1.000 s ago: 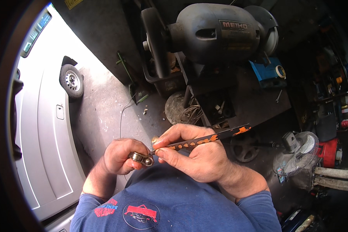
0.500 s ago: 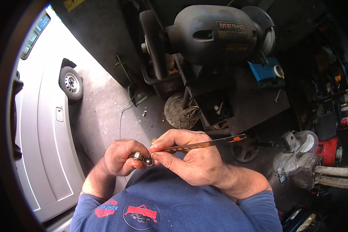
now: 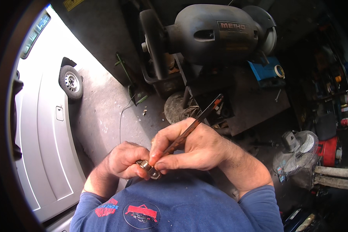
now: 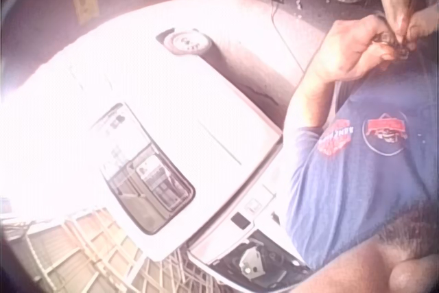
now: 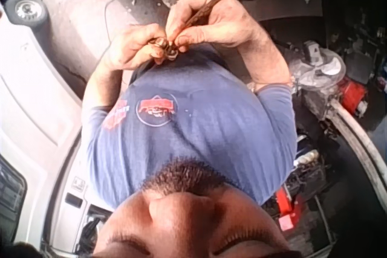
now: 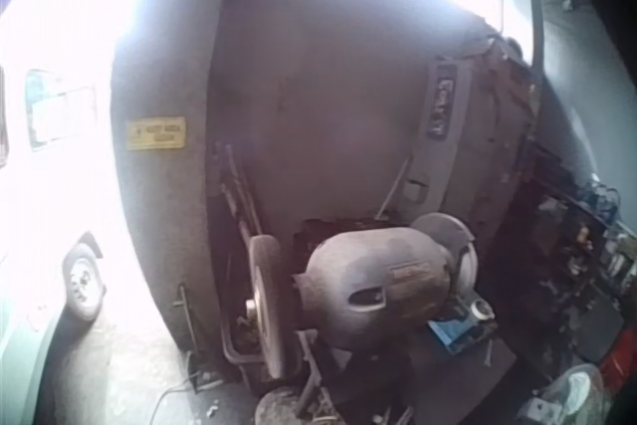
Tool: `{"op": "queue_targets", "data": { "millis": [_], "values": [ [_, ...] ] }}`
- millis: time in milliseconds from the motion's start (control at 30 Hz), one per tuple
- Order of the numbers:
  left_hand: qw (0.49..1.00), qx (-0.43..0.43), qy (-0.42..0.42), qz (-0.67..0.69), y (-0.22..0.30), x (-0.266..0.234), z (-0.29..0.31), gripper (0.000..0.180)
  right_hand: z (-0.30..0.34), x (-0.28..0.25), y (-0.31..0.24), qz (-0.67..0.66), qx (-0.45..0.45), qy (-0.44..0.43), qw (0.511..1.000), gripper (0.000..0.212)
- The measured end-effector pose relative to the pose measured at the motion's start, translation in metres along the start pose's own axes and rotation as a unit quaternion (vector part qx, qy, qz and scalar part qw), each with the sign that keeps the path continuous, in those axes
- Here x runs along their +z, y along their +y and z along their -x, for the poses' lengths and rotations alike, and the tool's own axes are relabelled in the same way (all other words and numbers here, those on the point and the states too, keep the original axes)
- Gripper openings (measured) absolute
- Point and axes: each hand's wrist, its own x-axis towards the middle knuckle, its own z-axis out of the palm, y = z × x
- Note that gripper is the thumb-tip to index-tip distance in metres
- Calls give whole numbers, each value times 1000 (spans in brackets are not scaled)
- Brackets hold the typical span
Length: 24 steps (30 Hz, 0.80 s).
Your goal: The person cleans a small metal engine valve using a bench grinder, then applies lubricant with a brush and spray, and finally uses an air nozzle to blow off debris. The cleaned valve is placed on a tray near the engine bay of a red car.
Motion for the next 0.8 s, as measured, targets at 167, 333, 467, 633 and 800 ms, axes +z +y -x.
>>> {"op": "queue_targets", "data": {
  "millis": [167, 333, 467, 633, 800],
  "values": [
    [997, -3, 48, -67, 2, -5, 4, 33, 12, 9, 1, 1, -21, 92, 996, 11],
    [995, 0, 51, -83, 1, -6, 7, 33, 18, 22, 1, 64, -20, 184, 981, 12],
    [994, 1, 54, -96, 2, -6, 5, 32, 18, 26, 0, 166, -79, 176, 967, 11],
    [995, 16, 24, -94, 2, -9, 2, 30, 12, 20, 0, 182, -76, 120, 973, 9],
    [999, -14, -19, 42, -7, -16, -4, 34, 5, 11, 4, 128, -41, 101, 986, 9]
  ]
}}
